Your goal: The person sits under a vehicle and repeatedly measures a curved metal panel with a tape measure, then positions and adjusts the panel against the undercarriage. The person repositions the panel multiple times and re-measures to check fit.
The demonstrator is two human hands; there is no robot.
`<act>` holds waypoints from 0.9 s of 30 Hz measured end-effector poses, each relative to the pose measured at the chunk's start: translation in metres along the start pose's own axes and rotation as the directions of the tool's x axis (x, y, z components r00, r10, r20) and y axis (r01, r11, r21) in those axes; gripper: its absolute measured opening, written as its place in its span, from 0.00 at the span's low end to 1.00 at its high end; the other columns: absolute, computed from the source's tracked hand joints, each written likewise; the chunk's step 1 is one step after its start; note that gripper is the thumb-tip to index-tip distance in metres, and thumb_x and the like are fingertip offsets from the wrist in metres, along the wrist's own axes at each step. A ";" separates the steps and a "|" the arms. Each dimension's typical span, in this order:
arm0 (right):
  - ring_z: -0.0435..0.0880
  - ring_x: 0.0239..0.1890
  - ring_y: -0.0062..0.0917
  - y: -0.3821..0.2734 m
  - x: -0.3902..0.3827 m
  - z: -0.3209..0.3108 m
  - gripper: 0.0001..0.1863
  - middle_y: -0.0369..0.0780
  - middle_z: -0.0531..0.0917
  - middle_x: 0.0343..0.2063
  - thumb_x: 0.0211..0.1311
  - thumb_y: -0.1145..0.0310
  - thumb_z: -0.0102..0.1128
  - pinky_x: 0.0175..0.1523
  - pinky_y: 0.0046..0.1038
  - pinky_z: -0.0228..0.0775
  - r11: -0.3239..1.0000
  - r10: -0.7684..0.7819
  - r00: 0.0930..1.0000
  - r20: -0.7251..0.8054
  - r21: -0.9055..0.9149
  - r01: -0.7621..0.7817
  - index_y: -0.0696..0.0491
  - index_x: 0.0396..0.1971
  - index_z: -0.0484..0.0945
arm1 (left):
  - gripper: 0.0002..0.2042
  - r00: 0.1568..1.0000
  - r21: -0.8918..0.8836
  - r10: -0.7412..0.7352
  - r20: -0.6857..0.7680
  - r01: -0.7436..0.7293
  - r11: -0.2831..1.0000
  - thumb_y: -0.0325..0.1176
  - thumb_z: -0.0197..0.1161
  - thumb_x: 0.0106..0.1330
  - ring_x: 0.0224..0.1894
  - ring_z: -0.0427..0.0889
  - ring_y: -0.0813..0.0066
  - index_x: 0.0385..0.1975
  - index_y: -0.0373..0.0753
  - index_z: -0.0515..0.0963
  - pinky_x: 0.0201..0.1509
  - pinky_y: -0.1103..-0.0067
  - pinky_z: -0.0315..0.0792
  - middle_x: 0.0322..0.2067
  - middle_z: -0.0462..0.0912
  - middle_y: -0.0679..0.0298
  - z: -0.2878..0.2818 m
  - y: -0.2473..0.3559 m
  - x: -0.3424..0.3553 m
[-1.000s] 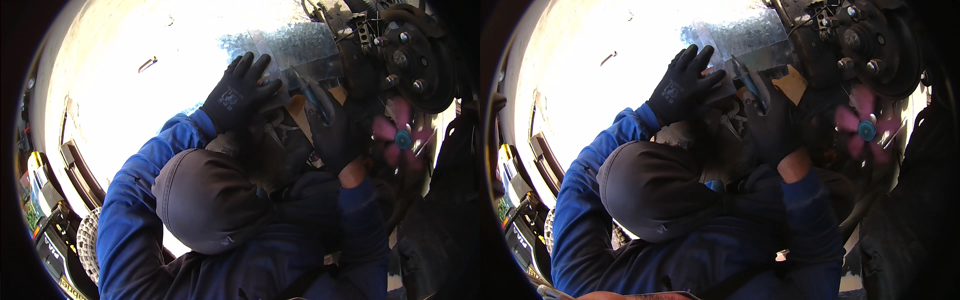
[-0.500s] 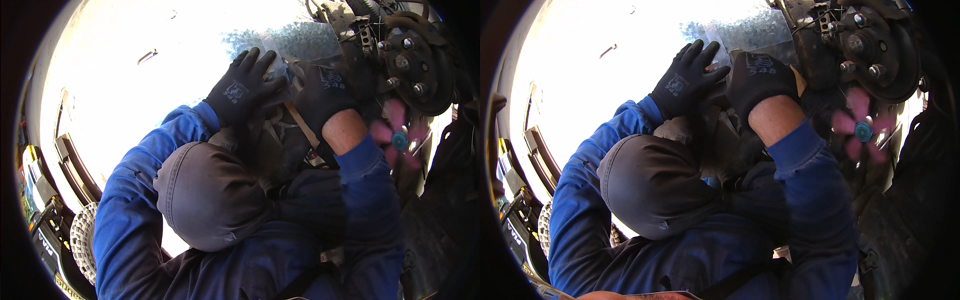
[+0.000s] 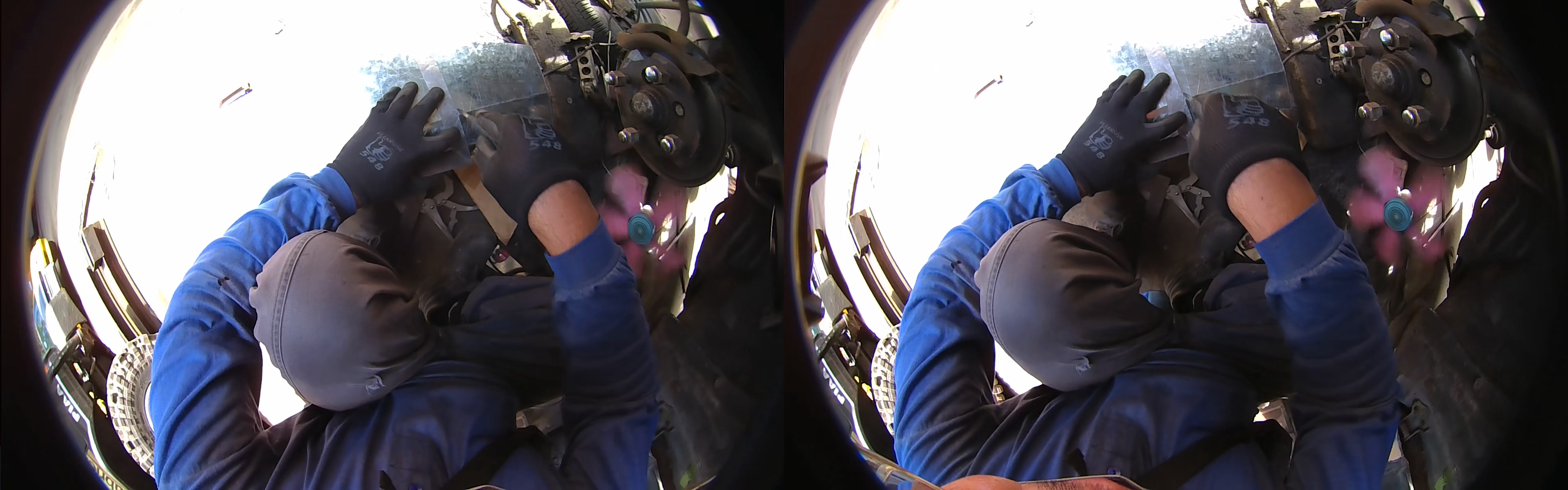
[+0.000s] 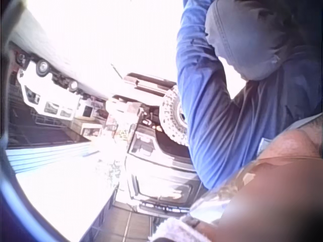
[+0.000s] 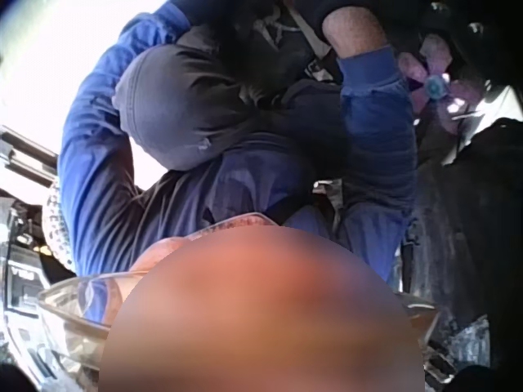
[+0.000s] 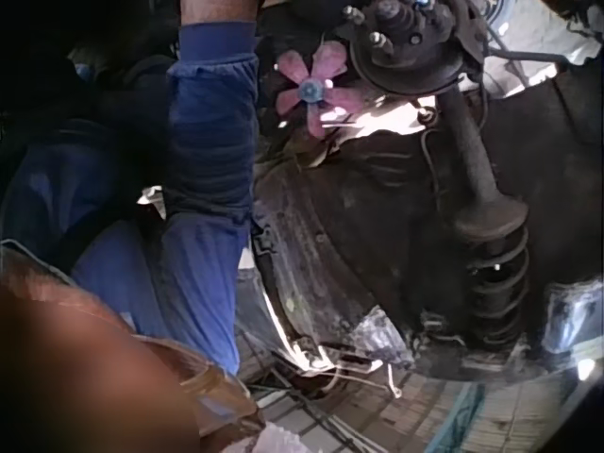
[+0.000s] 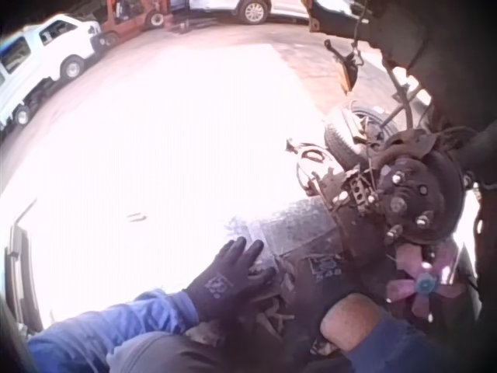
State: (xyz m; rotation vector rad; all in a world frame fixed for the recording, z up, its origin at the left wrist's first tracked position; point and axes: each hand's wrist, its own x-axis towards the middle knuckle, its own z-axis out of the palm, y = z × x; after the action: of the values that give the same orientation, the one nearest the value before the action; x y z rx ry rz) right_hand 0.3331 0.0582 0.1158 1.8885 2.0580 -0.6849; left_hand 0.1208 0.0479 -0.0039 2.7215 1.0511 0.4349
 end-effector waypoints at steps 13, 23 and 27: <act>0.94 0.48 0.43 0.070 -0.061 0.040 0.24 0.49 0.92 0.53 0.74 0.63 0.67 0.56 0.39 0.85 0.955 -0.077 0.939 -0.336 0.246 0.167 0.58 0.65 0.81 | 0.26 1.000 0.008 -0.004 0.000 0.004 1.000 0.50 0.74 0.70 0.75 0.71 0.28 0.67 0.51 0.83 0.76 0.43 0.71 0.78 0.69 0.42 -0.006 0.004 0.002; 0.91 0.51 0.48 0.040 -0.048 0.136 0.23 0.52 0.90 0.49 0.71 0.62 0.65 0.58 0.45 0.81 0.609 0.260 0.944 -0.203 0.793 0.003 0.57 0.61 0.82 | 0.34 1.000 0.018 0.013 -0.002 -0.013 1.000 0.47 0.80 0.60 0.74 0.71 0.29 0.69 0.52 0.80 0.75 0.43 0.72 0.78 0.67 0.41 -0.004 0.003 0.002; 0.90 0.57 0.51 0.040 -0.052 0.115 0.23 0.52 0.90 0.54 0.72 0.62 0.65 0.61 0.47 0.82 0.783 0.168 0.921 -0.352 0.615 0.092 0.56 0.62 0.83 | 0.34 1.000 0.032 0.016 -0.001 -0.016 0.999 0.47 0.81 0.59 0.74 0.71 0.30 0.68 0.52 0.80 0.73 0.43 0.73 0.78 0.67 0.42 -0.003 0.003 0.002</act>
State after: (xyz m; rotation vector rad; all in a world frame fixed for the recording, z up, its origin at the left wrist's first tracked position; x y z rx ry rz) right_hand 0.3652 -0.0428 0.0370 2.6093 2.1807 -1.1806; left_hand 0.1230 0.0477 0.0004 2.7597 1.0469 0.4262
